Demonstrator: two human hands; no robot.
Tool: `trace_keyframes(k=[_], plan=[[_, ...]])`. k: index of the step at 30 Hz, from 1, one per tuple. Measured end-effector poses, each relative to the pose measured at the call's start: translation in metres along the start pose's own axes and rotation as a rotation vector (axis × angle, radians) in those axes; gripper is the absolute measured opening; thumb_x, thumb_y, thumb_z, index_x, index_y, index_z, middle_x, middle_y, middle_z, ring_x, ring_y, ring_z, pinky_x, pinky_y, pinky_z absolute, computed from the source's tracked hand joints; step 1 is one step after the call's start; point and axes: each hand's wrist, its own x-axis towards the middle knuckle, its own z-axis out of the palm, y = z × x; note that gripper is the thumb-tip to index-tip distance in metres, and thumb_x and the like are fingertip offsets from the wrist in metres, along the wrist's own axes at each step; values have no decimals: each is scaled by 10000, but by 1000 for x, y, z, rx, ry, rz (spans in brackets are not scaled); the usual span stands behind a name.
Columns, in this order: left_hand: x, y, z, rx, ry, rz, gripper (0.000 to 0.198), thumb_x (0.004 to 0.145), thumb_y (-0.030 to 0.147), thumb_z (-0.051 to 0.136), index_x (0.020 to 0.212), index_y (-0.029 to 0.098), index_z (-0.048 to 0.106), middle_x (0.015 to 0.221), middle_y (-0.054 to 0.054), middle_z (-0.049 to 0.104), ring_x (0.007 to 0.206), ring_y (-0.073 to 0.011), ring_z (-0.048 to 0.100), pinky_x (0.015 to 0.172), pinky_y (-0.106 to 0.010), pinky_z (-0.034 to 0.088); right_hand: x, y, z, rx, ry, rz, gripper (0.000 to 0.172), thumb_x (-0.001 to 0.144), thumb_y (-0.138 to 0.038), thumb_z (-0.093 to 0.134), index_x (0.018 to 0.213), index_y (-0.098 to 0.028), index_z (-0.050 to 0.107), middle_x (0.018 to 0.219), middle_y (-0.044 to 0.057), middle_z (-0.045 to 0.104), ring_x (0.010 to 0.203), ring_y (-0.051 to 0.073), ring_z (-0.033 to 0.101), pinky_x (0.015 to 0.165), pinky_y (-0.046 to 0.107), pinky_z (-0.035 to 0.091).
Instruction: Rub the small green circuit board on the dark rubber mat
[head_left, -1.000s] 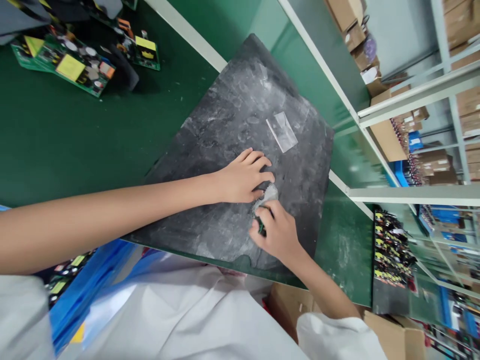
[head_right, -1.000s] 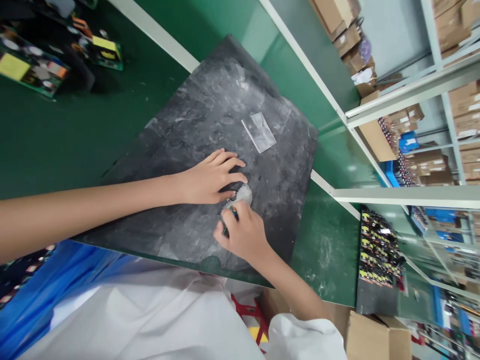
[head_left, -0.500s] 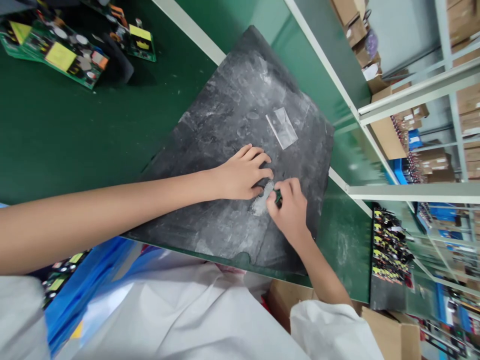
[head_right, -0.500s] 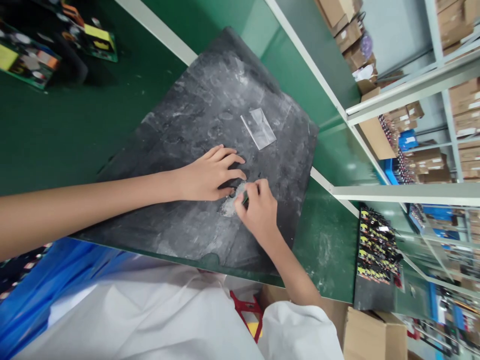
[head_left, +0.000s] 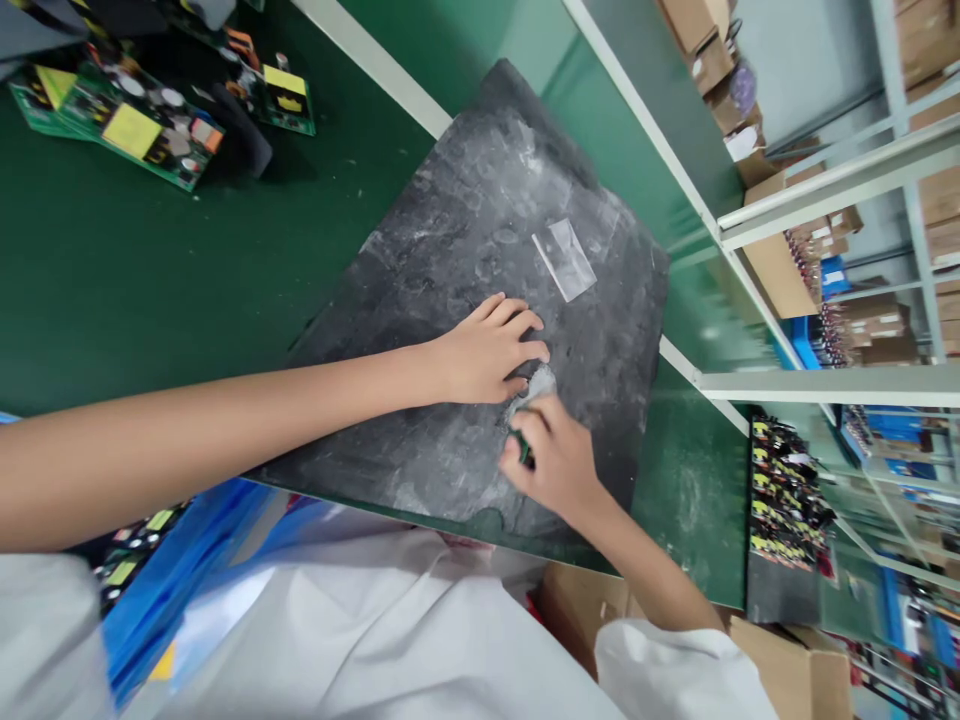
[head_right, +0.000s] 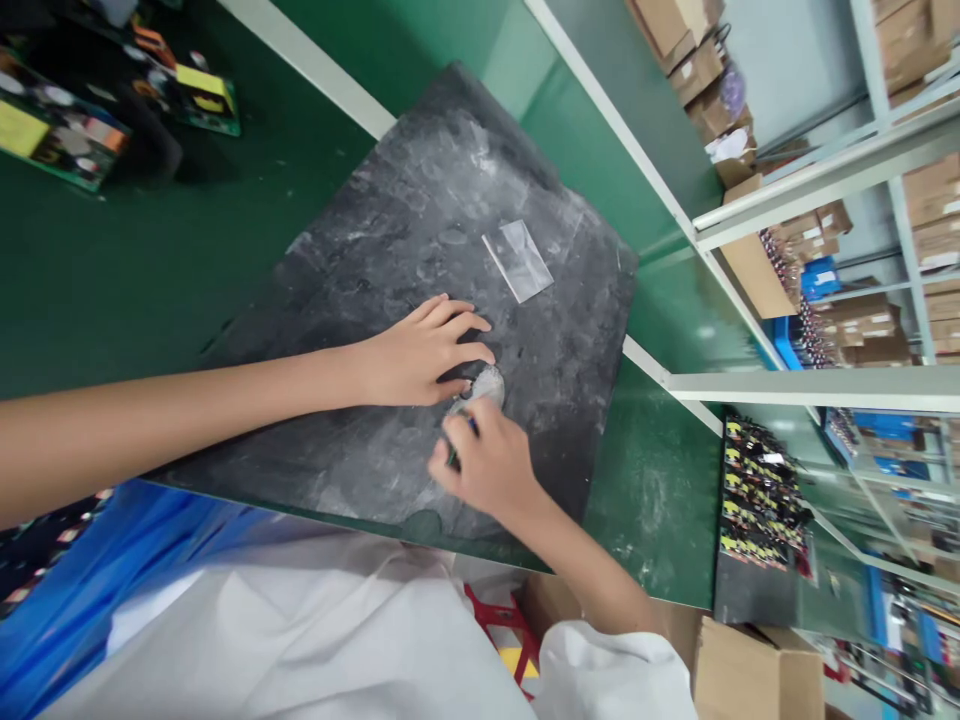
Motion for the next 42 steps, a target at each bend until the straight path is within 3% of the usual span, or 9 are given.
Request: trace_keyframes(k=[4, 9, 14, 18, 24, 29, 33, 38, 42], plan=[[0, 0, 0, 10, 26, 7, 346, 774, 284, 591, 1111, 208, 595, 1300, -124, 449, 1267, -348, 322, 1077, -570, 229, 1, 6, 2, -41, 92, 182, 121, 857, -247, 390, 855, -194, 498, 847, 54, 473, 704, 182, 518, 531, 264, 418], [0, 1, 0, -1, -4, -7, 343, 787, 287, 583, 1122, 216, 585, 1316, -111, 434, 1280, -346, 310, 1101, -544, 196, -2, 3, 2, -23, 1, 7, 126, 860, -250, 394, 859, -191, 505, 833, 54, 474, 676, 183, 508, 508, 265, 409], [0, 0, 1, 15, 17, 11, 345, 777, 298, 590, 1110, 209, 596, 1298, -119, 448, 1263, -345, 325, 1084, -549, 218, 0, 8, 1, -92, 88, 179, 109, 862, -247, 404, 865, -192, 499, 850, 57, 467, 706, 188, 520, 521, 263, 415], [0, 0, 1, 8, 22, 17, 339, 782, 287, 588, 1113, 213, 590, 1305, -118, 445, 1263, -343, 325, 1081, -554, 223, -2, 3, 0, -41, -13, -19, 114, 856, -252, 405, 866, -191, 502, 831, 54, 466, 676, 182, 502, 503, 260, 411], [0, 0, 0, 8, 4, 1, 353, 783, 293, 587, 1124, 204, 594, 1311, -117, 441, 1275, -344, 309, 1099, -539, 201, 5, 9, 1, -20, 77, 173, 105, 863, -236, 408, 853, -183, 498, 851, 55, 451, 705, 179, 506, 544, 260, 426], [-1, -1, 0, 2, 2, 7, 345, 792, 292, 583, 1127, 207, 582, 1317, -115, 436, 1276, -346, 310, 1091, -545, 211, 0, 3, 0, 19, -20, -48, 123, 866, -239, 391, 874, -179, 498, 837, 58, 457, 680, 183, 497, 519, 262, 426], [0, -1, 1, 10, 16, 6, 346, 785, 310, 593, 1114, 203, 594, 1302, -116, 449, 1271, -349, 315, 1090, -541, 211, 1, 13, 0, -18, 98, 140, 104, 867, -237, 399, 879, -186, 488, 859, 62, 460, 737, 197, 518, 583, 284, 459], [0, -1, 0, 2, 5, 12, 348, 793, 298, 586, 1130, 210, 582, 1309, -114, 443, 1270, -343, 320, 1089, -533, 214, -2, 6, 0, 15, -19, -46, 118, 868, -242, 394, 883, -180, 493, 846, 62, 460, 697, 189, 500, 541, 269, 443], [0, 0, 0, 14, 6, 4, 350, 788, 301, 591, 1123, 202, 592, 1300, -120, 448, 1269, -347, 317, 1089, -535, 211, 3, 12, 2, -13, 107, 102, 109, 866, -231, 395, 873, -183, 493, 850, 60, 468, 718, 193, 516, 561, 275, 448]])
